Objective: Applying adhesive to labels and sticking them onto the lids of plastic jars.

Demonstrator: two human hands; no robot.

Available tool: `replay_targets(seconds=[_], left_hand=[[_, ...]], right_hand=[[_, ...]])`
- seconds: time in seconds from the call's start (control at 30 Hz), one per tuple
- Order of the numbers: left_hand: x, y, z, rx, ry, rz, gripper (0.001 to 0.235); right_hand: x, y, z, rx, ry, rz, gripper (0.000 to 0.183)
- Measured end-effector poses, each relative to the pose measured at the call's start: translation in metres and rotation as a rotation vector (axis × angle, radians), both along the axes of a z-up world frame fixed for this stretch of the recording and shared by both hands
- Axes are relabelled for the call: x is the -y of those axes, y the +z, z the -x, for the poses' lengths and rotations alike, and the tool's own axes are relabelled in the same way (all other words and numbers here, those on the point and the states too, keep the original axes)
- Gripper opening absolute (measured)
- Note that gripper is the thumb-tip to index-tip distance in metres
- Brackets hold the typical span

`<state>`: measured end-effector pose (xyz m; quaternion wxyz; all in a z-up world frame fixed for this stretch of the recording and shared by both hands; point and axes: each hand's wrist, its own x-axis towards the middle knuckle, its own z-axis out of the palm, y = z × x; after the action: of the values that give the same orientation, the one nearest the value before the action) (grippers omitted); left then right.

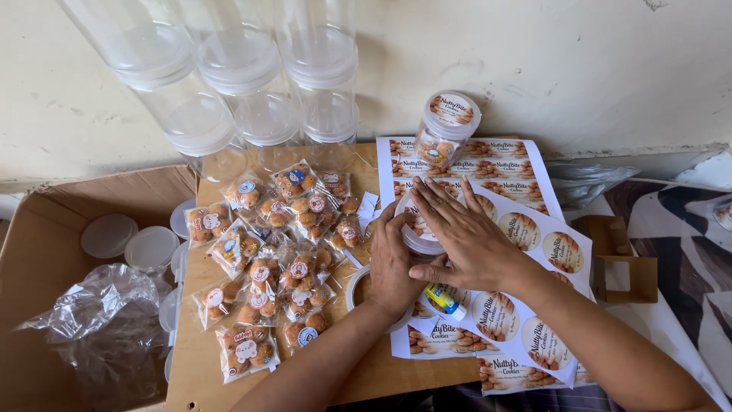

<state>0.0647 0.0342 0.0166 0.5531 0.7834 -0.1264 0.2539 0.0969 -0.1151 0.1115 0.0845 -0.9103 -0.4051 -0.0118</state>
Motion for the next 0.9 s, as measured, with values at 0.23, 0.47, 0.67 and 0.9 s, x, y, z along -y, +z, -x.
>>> replay_targets(seconds=[0.23,0.47,0.67,0.9], left_hand=[[-0.002,0.004,0.001,0.038,0.026,0.078,0.099],[-0.004,0.011,0.000,0.078,-0.013,0.111,0.103],[-0.005,0.010,0.000,0.035,0.035,0.059,0.119],[-0.003,0.006,0.000,0.002,0.022,0.031,0.115]], right_hand=[[-0.010,0.028,0.002,0.067,0.018,-0.022,0.116],[-0.012,0.010,-0.004,0.018,0.080,-0.002,0.117],[-0.006,-0.001,-0.006,0.036,0.071,-0.010,0.112],[-0.003,0.015,-0.010,-0.087,0.074,-0.079,0.108]])
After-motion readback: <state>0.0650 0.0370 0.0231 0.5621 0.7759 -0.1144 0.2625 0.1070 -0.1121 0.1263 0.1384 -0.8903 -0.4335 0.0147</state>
